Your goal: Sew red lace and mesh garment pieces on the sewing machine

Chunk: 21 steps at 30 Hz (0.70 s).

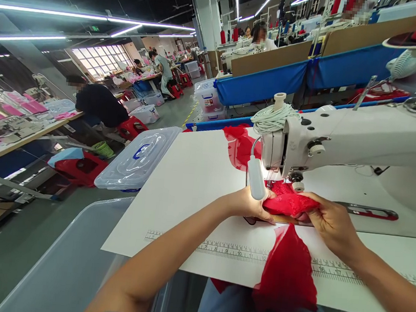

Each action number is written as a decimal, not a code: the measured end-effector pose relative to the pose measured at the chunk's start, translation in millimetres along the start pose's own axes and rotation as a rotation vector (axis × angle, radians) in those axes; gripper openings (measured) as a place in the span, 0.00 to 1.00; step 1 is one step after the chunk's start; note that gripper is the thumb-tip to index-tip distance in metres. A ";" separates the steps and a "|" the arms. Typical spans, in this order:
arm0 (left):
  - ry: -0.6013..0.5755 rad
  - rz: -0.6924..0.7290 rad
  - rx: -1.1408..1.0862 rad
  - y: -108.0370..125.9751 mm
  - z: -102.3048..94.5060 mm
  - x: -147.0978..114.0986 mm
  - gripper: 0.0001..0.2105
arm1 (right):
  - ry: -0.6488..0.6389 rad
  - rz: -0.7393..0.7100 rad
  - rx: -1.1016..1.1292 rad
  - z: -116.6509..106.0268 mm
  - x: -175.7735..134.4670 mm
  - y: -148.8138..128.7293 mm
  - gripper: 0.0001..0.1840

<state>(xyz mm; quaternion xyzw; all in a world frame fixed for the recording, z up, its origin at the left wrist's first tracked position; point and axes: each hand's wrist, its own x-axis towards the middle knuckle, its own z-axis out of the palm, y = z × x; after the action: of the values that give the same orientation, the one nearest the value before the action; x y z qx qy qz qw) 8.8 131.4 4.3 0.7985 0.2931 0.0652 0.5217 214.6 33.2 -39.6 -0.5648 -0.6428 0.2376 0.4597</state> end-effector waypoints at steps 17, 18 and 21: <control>0.316 0.437 0.734 -35.9 30.5 -22.7 0.10 | -0.085 -0.629 -0.607 2.6 -0.1 17.3 0.27; 0.328 0.444 0.757 -36.4 31.6 -23.5 0.11 | -0.088 -0.644 -0.616 3.5 0.5 15.9 0.25; 0.364 0.465 0.826 -33.4 33.4 -27.3 0.12 | -0.101 -0.711 -0.591 4.1 3.2 11.8 0.21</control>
<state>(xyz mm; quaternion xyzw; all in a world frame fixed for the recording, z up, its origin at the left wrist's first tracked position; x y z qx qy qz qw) -13.3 99.7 -34.2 0.9580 0.1952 0.1965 0.0747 217.3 40.1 -50.2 -0.4040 -0.8582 -0.1007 0.3003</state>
